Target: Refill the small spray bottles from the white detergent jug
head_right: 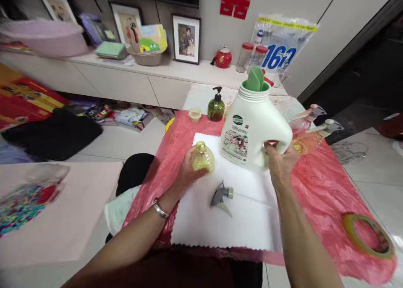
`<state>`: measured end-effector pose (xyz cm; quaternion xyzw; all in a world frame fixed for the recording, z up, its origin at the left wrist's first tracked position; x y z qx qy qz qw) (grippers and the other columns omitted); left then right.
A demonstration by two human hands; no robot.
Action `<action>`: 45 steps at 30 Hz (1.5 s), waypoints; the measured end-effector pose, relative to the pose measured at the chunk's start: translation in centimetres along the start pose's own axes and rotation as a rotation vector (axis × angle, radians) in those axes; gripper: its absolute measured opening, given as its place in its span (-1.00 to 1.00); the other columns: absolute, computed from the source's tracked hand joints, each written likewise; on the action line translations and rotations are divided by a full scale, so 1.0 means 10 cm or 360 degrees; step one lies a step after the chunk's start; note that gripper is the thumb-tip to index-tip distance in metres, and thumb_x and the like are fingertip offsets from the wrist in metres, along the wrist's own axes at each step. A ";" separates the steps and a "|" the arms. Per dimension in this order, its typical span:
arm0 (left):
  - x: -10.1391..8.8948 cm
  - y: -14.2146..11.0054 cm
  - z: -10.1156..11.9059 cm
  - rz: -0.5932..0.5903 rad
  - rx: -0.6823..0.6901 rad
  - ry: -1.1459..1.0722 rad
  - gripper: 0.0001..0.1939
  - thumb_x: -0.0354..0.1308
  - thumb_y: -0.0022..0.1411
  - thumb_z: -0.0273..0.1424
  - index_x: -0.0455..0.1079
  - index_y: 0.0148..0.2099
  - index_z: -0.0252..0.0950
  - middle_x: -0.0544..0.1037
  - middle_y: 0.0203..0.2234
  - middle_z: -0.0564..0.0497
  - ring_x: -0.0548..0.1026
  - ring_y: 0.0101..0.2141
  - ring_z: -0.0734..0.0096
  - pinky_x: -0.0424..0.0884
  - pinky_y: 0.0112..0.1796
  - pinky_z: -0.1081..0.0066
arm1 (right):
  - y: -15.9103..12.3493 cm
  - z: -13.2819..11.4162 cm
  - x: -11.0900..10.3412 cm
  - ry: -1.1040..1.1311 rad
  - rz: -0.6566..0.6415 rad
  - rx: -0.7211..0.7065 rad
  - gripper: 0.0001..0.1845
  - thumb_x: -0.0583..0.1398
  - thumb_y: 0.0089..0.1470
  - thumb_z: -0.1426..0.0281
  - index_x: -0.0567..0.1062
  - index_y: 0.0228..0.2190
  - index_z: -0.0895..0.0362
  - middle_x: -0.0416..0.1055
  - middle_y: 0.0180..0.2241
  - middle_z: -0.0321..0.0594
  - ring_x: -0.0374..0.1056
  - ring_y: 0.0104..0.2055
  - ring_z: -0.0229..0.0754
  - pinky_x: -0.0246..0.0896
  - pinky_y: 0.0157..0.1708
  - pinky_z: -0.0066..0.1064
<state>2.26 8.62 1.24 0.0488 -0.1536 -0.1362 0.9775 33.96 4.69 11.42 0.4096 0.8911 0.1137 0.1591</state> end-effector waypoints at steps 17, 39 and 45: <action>0.11 -0.04 0.17 -0.0098 0.0080 0.0397 -0.15 0.47 -0.02 -0.08 0.26 0.23 -0.28 0.44 0.18 -0.21 0.43 0.18 -0.01 0.37 0.22 0.08 | -0.20 0.30 -0.01 -0.0425 -0.0420 0.0143 -0.39 0.32 -0.28 0.08 0.57 -0.18 0.19 0.49 -0.23 -0.13 0.41 -0.27 -0.07 0.29 -0.34 -0.38; 0.23 -0.12 0.13 -0.0286 0.0033 0.0326 -0.15 0.47 -0.01 -0.09 0.25 0.26 -0.21 0.42 0.21 -0.20 0.41 0.21 -0.05 0.31 0.25 -0.04 | -1.94 -0.16 0.46 -0.1331 -0.1299 -0.0992 -0.60 0.01 0.14 0.66 0.42 -0.02 0.21 0.35 -0.11 -0.04 0.32 -0.09 -0.02 0.39 -0.23 -0.25; 0.20 -0.10 0.07 -0.0245 -0.0050 0.0459 -0.14 0.51 -0.06 -0.22 0.26 0.25 -0.20 0.43 0.19 -0.17 0.39 0.22 -0.04 0.32 0.25 -0.01 | -1.45 -0.97 0.08 -0.0521 -0.1001 -0.0758 -0.77 0.13 0.38 0.33 0.44 0.02 0.06 0.40 -0.05 -0.17 0.39 -0.08 -0.14 0.40 -0.13 -0.35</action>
Point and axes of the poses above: each hand's wrist, its own y-axis towards the middle knuckle, its own x-axis out of the palm, z = x × y, the point moved 9 cm from there along y, towards the middle knuckle
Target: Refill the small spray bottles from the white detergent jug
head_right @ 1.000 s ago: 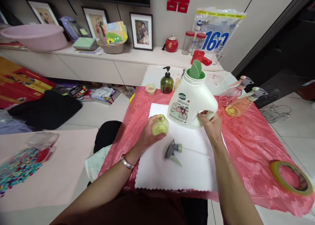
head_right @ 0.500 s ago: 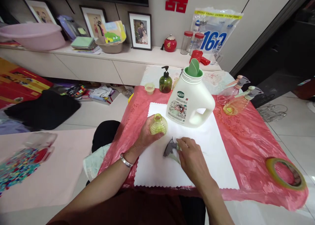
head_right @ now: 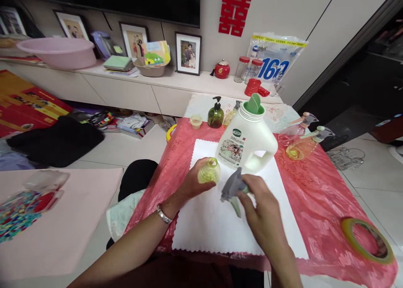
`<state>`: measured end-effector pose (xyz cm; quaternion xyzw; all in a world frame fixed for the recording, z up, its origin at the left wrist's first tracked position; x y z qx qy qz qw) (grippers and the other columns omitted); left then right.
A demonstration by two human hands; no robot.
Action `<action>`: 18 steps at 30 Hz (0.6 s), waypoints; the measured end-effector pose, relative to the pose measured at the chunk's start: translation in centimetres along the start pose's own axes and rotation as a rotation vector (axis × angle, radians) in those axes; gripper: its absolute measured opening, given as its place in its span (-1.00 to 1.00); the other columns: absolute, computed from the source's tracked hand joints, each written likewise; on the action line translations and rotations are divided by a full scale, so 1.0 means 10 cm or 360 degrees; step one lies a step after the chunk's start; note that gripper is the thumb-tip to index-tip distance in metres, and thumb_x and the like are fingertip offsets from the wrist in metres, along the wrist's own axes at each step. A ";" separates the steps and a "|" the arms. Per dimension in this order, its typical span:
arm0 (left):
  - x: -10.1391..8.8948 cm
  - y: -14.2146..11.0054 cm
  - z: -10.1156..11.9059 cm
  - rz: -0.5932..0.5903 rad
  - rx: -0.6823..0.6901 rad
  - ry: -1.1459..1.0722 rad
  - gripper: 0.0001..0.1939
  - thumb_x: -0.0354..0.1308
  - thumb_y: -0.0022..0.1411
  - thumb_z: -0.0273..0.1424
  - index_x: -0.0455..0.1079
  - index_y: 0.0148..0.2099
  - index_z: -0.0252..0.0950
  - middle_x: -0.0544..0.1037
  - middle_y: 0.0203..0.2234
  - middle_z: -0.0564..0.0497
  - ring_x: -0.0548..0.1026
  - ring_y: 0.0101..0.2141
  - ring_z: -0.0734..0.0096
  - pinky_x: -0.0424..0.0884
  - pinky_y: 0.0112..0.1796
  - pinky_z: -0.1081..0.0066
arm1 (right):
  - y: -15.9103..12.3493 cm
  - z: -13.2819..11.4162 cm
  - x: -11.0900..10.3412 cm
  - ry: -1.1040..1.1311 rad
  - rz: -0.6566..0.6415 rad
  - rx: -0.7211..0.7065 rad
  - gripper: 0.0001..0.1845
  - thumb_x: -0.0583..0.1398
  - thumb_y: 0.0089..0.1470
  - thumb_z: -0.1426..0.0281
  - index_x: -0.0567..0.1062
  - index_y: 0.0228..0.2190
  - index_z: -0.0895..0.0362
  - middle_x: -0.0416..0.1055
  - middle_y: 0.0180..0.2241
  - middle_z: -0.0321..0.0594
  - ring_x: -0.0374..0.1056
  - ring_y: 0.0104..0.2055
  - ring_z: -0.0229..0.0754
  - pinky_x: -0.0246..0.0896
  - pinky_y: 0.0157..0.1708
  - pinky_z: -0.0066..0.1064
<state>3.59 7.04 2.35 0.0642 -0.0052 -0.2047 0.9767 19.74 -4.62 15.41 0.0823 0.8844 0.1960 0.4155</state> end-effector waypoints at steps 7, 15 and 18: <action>0.02 0.00 -0.02 -0.0024 0.0002 -0.0067 -0.13 0.50 -0.06 -0.13 0.26 0.25 -0.22 0.43 0.20 -0.19 0.39 0.22 -0.06 0.33 0.24 -0.01 | 0.48 0.04 -0.49 0.1216 0.0658 0.0143 -0.49 0.46 0.09 0.01 0.53 -0.01 -0.08 0.37 -0.02 -0.23 0.44 -0.14 -0.14 0.45 0.11 -0.07; 0.04 0.01 0.01 -0.0028 0.0032 -0.0066 -0.14 0.49 -0.05 -0.16 0.26 0.25 -0.23 0.44 0.19 -0.19 0.40 0.22 -0.05 0.33 0.24 -0.01 | 0.86 -0.25 -0.21 0.1465 0.0820 0.0164 -0.57 0.42 0.03 0.28 0.50 -0.05 0.01 0.29 0.11 -0.18 0.42 -0.01 -0.10 0.41 0.14 -0.07; 0.03 0.02 0.02 -0.0026 0.0027 -0.0034 -0.14 0.49 -0.06 -0.18 0.26 0.25 -0.24 0.42 0.20 -0.21 0.38 0.23 -0.07 0.31 0.25 -0.04 | 0.91 -0.23 0.00 0.1553 0.0753 0.0219 -0.48 0.40 0.05 0.28 0.46 0.04 0.03 0.35 0.06 -0.13 0.45 -0.07 -0.08 0.47 0.05 -0.06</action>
Point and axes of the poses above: each hand's wrist, its own y-axis towards the middle knuckle, its own x-axis out of the palm, z = x × y, the point moved 9 cm from there along y, towards the middle knuckle
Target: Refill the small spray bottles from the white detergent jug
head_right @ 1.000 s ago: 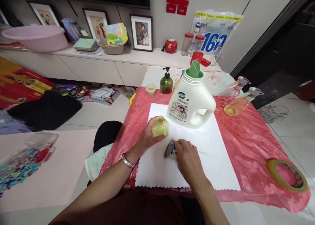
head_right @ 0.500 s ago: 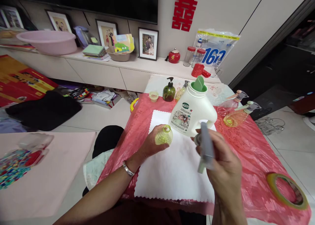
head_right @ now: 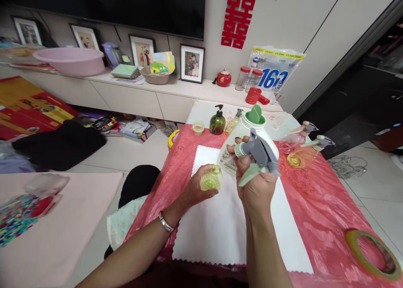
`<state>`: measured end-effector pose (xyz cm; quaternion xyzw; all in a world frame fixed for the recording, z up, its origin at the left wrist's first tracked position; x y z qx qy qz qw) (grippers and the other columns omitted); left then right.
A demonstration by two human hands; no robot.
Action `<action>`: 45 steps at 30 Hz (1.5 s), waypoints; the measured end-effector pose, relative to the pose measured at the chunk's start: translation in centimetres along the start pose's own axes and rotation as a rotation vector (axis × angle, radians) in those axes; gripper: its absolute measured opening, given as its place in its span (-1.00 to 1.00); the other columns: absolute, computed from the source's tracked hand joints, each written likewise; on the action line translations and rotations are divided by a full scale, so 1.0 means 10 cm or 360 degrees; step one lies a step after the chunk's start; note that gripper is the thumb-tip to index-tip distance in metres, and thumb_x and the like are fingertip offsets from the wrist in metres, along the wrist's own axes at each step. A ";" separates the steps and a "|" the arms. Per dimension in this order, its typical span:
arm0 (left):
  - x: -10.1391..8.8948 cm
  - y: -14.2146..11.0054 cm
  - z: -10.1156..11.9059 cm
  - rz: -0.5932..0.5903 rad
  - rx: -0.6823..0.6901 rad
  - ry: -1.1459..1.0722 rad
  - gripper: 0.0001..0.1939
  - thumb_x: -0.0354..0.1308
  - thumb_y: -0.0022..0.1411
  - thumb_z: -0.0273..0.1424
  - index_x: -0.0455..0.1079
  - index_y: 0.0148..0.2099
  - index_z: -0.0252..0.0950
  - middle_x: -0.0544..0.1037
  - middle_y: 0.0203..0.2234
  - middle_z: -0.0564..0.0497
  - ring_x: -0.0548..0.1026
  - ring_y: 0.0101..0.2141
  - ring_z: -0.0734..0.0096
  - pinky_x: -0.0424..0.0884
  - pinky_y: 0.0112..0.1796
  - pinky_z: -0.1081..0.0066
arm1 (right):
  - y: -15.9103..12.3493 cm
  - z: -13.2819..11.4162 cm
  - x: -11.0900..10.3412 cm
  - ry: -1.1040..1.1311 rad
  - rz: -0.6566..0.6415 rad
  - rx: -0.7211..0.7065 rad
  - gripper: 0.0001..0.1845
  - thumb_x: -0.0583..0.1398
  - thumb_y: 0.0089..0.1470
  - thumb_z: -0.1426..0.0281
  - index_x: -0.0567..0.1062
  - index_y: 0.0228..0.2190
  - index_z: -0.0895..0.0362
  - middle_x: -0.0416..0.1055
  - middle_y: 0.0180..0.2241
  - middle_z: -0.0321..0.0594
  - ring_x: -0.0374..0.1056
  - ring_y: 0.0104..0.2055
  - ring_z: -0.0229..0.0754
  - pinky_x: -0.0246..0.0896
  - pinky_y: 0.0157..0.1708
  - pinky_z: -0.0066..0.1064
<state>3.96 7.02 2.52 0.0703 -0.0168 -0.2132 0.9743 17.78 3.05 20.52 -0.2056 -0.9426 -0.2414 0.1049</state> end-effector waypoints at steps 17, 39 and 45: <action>0.01 0.01 0.04 0.0028 -0.0012 0.0081 -0.15 0.50 -0.12 -0.38 0.27 0.23 -0.19 0.48 0.16 -0.16 0.48 0.14 -0.04 0.43 0.14 0.02 | -0.45 1.18 -0.29 -0.0306 -0.0439 0.0515 -0.48 0.39 0.15 0.13 0.53 0.07 0.07 0.41 0.06 -0.12 0.37 0.09 0.00 0.36 0.13 -0.13; 0.01 -0.02 0.05 0.0078 -0.0018 0.0122 -0.20 0.50 -0.05 -0.35 0.27 0.23 -0.19 0.51 0.12 -0.13 0.52 0.10 0.02 0.48 0.10 0.07 | -0.58 1.08 -0.17 -0.0473 -0.0249 0.0256 -0.53 0.27 0.22 0.07 0.53 0.02 0.11 0.45 0.03 -0.11 0.39 0.10 0.02 0.33 0.17 -0.10; 0.02 -0.06 0.13 -0.0056 -0.0161 0.0085 -0.16 0.45 0.02 -0.34 0.19 0.30 -0.17 0.47 0.20 -0.15 0.46 0.18 -0.03 0.45 0.13 0.05 | -0.63 1.11 -0.16 -0.0514 -0.0214 0.0130 -0.60 0.22 0.24 0.16 0.51 0.03 0.09 0.45 0.03 -0.16 0.39 0.11 0.00 0.33 0.17 -0.12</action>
Point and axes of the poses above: each hand's wrist, its own y-axis towards the middle knuckle, its own x-axis out of the palm, z = x × y, the point moved 9 cm from there along y, towards the middle knuckle
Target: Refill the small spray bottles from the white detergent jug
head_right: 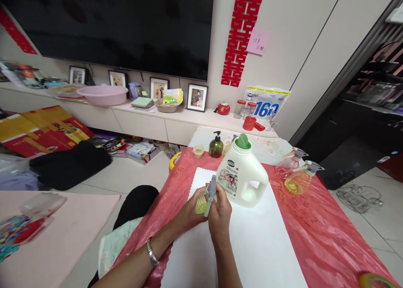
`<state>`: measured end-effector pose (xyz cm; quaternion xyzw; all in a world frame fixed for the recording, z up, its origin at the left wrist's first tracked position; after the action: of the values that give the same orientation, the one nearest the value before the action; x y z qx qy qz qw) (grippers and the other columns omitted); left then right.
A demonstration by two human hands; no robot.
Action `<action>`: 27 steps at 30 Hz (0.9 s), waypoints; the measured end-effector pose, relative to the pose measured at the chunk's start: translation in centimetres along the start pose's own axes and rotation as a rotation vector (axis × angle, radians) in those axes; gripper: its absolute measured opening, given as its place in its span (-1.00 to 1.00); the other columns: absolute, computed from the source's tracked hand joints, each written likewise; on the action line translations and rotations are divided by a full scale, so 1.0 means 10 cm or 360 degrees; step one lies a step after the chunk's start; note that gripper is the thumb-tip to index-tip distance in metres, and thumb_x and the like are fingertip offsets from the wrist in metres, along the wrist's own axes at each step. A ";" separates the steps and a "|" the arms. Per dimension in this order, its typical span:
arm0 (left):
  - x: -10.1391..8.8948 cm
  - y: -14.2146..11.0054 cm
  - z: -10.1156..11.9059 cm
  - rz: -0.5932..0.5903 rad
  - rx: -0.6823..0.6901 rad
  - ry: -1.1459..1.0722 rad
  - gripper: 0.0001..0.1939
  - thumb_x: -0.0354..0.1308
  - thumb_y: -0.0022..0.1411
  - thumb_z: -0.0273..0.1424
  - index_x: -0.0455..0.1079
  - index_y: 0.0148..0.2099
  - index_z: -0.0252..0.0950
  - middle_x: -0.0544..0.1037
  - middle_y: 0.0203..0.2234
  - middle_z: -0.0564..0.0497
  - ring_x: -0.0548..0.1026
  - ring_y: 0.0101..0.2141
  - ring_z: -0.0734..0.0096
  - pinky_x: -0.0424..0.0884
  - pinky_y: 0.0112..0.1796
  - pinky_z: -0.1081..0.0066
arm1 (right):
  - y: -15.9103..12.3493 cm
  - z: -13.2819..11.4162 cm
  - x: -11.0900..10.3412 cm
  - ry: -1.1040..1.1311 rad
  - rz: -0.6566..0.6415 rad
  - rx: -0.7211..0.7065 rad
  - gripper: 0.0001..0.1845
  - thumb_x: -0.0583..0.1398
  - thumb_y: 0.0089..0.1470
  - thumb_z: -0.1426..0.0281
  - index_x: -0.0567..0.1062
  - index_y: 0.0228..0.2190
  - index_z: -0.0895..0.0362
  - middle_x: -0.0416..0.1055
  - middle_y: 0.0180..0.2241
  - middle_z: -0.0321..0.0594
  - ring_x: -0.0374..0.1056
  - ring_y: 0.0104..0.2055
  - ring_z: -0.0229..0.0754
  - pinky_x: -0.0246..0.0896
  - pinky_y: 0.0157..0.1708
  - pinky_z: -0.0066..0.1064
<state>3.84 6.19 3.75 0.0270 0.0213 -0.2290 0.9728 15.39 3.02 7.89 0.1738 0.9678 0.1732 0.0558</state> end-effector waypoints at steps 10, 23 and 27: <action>-0.21 -0.18 0.25 0.0274 0.0248 0.0210 -0.40 0.32 0.11 -0.39 0.41 0.23 -0.13 0.44 0.22 -0.15 0.35 0.28 -0.04 0.23 0.33 -0.04 | -0.05 0.15 -0.04 -0.0162 0.0143 -0.0184 -0.55 0.16 0.26 0.13 0.48 0.05 0.13 0.46 0.02 -0.09 0.45 0.05 0.03 0.43 0.08 -0.19; -0.12 -0.13 0.27 0.0436 0.0366 -0.0271 -0.48 0.16 0.31 0.03 0.54 0.12 -0.20 0.54 0.10 -0.19 0.47 0.16 0.05 0.37 0.23 0.16 | -0.06 0.63 -0.07 0.0124 0.0245 -0.0208 -0.50 0.29 0.27 0.11 0.50 0.07 0.21 0.34 0.16 -0.03 0.35 0.18 0.02 0.37 0.17 -0.32; -0.11 -0.08 0.22 0.0476 0.0337 -0.0307 -0.49 0.16 0.32 0.03 0.56 0.09 -0.21 0.54 0.07 -0.20 0.47 0.14 0.06 0.36 0.22 0.18 | -0.09 0.50 -0.03 0.0018 0.0352 -0.0243 -0.45 0.20 0.34 -0.02 0.49 0.08 0.18 0.32 0.17 -0.06 0.28 0.23 0.01 0.25 0.25 -0.29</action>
<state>2.58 5.81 5.98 0.1100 -0.1003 -0.0846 0.9852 16.19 3.68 2.90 0.2737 0.9271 0.2523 0.0440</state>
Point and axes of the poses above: each hand's wrist, its own y-axis towards the middle knuckle, its own x-axis out of the palm, z = x × y, the point moved 9 cm from there along y, towards the middle knuckle
